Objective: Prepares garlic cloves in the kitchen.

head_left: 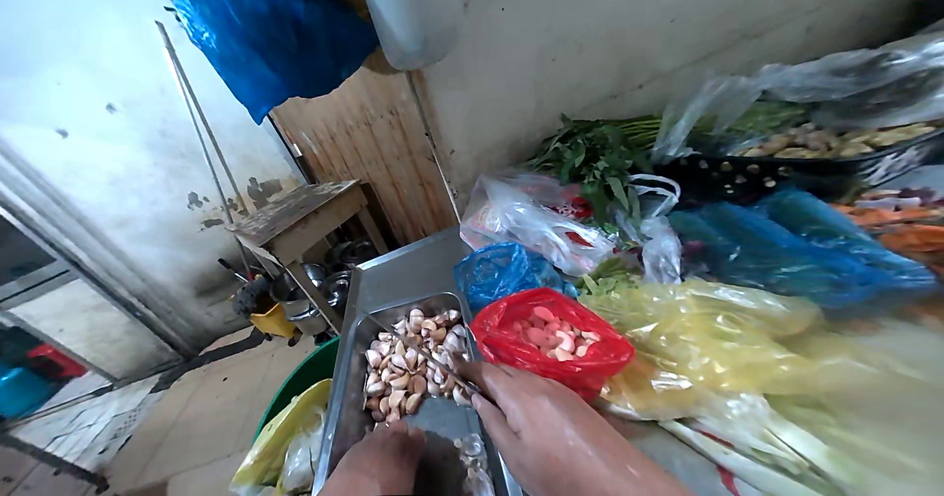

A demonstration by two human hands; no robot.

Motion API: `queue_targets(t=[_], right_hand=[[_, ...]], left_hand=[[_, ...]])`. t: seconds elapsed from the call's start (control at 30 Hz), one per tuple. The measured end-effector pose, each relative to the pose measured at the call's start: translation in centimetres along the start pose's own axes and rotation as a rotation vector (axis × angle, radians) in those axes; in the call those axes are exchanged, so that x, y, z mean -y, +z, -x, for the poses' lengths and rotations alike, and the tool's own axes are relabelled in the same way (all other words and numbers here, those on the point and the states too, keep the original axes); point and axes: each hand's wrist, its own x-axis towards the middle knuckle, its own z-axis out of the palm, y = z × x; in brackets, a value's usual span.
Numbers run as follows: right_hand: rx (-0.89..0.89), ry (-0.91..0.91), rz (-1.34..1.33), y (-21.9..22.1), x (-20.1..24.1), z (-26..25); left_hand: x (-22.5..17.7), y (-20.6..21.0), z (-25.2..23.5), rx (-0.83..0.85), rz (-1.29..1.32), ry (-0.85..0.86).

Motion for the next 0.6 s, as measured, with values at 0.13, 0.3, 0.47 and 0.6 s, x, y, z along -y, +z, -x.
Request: queue_targets(t=[0.13,0.3,0.47,0.6], right_hand=[[-0.018,-0.015,-0.008,0.2,-0.3,0.0],[-0.046,-0.023,-0.010,0.2,-0.3,0.0],[-0.032,-0.021,-0.004,0.3,-0.4,-0.1],[-0.020,-0.018,0.003,0.4,-0.4,-0.2]], left_hand=[[0.1,-0.1,0.3,-0.070,0.025,0.016],[0.6,-1.0,0.3,-0.143,0.082,-0.019],[0.4,-0.3,-1.0,0.005,0.055,-0.043],[0.1,-0.2,-0.7,-0.012,0.118,-0.041]])
